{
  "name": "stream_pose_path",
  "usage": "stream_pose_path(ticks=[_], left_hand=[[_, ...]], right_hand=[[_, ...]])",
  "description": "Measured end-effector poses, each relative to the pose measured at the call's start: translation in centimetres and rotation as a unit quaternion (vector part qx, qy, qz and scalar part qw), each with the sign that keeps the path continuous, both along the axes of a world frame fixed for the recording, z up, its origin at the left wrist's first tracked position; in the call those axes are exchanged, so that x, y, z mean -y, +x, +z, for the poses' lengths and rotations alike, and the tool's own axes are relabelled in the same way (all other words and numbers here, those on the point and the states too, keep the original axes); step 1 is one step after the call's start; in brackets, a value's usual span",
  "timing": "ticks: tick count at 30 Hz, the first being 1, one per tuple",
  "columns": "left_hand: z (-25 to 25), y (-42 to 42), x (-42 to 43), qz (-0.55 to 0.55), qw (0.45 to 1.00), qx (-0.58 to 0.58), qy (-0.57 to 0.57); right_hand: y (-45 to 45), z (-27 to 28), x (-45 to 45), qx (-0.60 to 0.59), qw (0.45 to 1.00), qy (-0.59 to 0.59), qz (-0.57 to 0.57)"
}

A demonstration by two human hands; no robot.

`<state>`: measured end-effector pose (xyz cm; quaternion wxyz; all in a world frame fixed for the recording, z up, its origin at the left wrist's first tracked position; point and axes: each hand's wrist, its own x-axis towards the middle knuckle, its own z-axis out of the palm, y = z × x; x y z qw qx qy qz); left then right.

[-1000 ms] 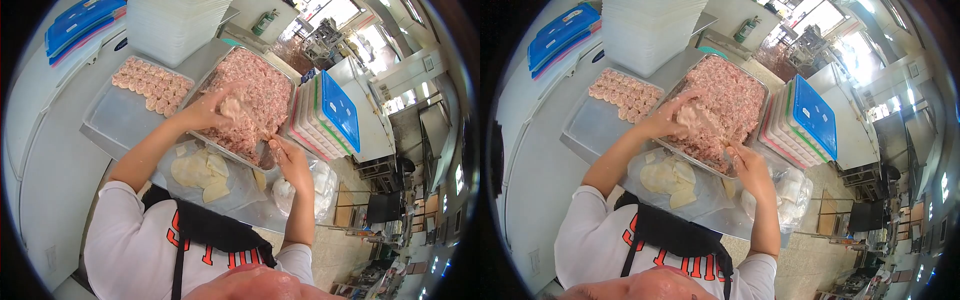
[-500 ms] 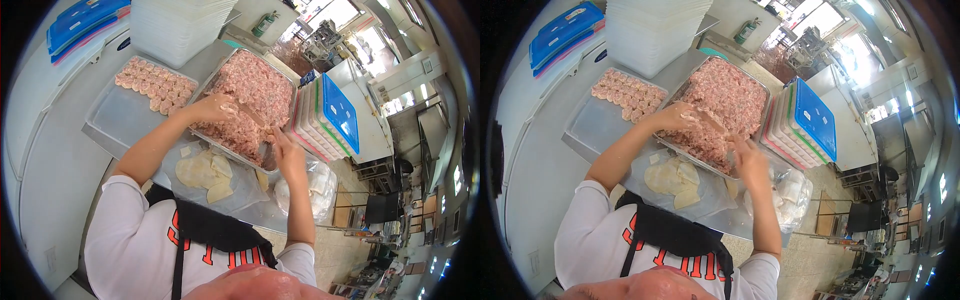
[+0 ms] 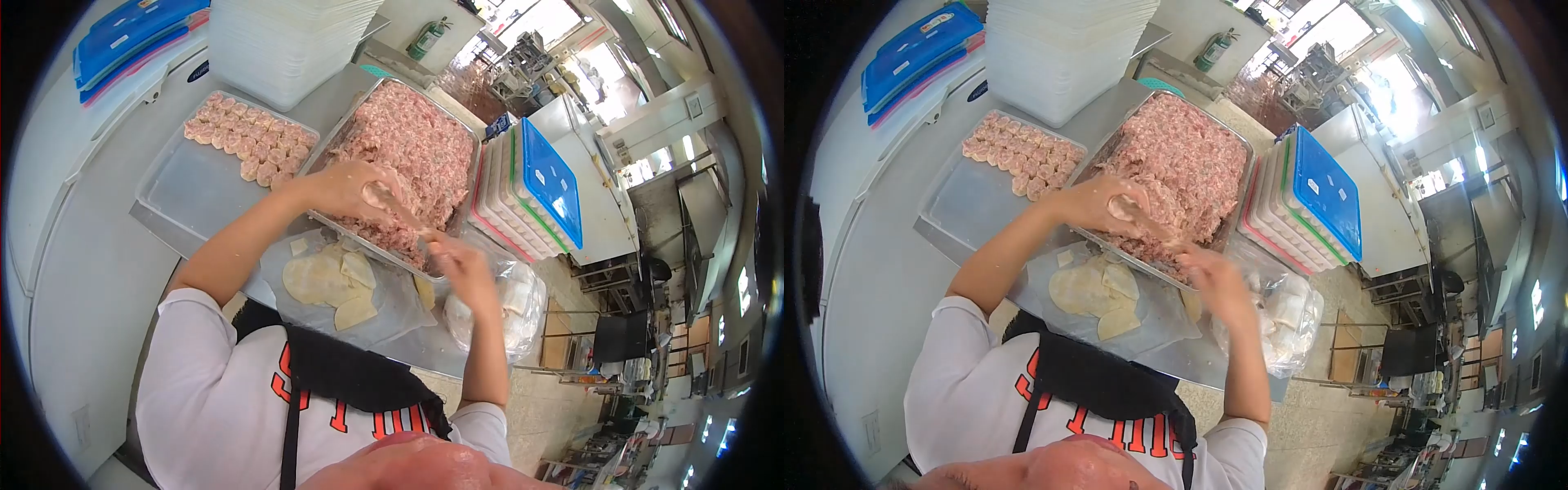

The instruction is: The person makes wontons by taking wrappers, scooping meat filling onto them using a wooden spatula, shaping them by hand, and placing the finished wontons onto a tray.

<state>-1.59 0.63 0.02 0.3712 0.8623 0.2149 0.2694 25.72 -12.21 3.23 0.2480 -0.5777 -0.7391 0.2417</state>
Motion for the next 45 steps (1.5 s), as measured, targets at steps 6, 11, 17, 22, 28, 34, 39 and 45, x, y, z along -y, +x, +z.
stream_pose_path(ticks=[6,11,17,22,28,34,39,45], left_hand=[[-2.3,-0.1,-0.7,0.071,0.996,-0.003,0.046],[1.1,-0.5,-0.2,0.029,0.998,-0.041,-0.024],[-0.2,-0.2,0.2,0.144,0.988,-0.056,-0.005],[-0.7,-2.3,-1.0,0.262,0.964,-0.049,0.013],[-3.1,-16.2,-3.6,0.372,0.917,-0.010,-0.146],[-6.8,-22.9,-1.1,0.560,0.810,-0.172,0.027],[-8.8,-19.3,0.3,0.511,0.847,-0.121,-0.084],[-9.3,-17.0,-0.3,0.471,0.864,-0.169,-0.058]], right_hand=[[-1.5,3.2,-0.6,0.200,0.976,0.078,-0.044],[-1.9,1.6,-0.3,0.191,0.972,0.134,-0.007],[-1.4,2.7,-0.5,0.116,0.987,0.110,0.023],[-1.0,-4.7,-3.8,0.037,0.996,0.077,-0.036],[0.4,-8.4,-5.1,-0.137,0.982,0.065,-0.110],[0.8,-8.6,-5.1,-0.175,0.979,0.029,-0.105],[1.1,-9.6,-5.1,-0.201,0.970,0.036,-0.136],[1.1,-9.7,-5.2,-0.219,0.964,0.015,-0.152]])
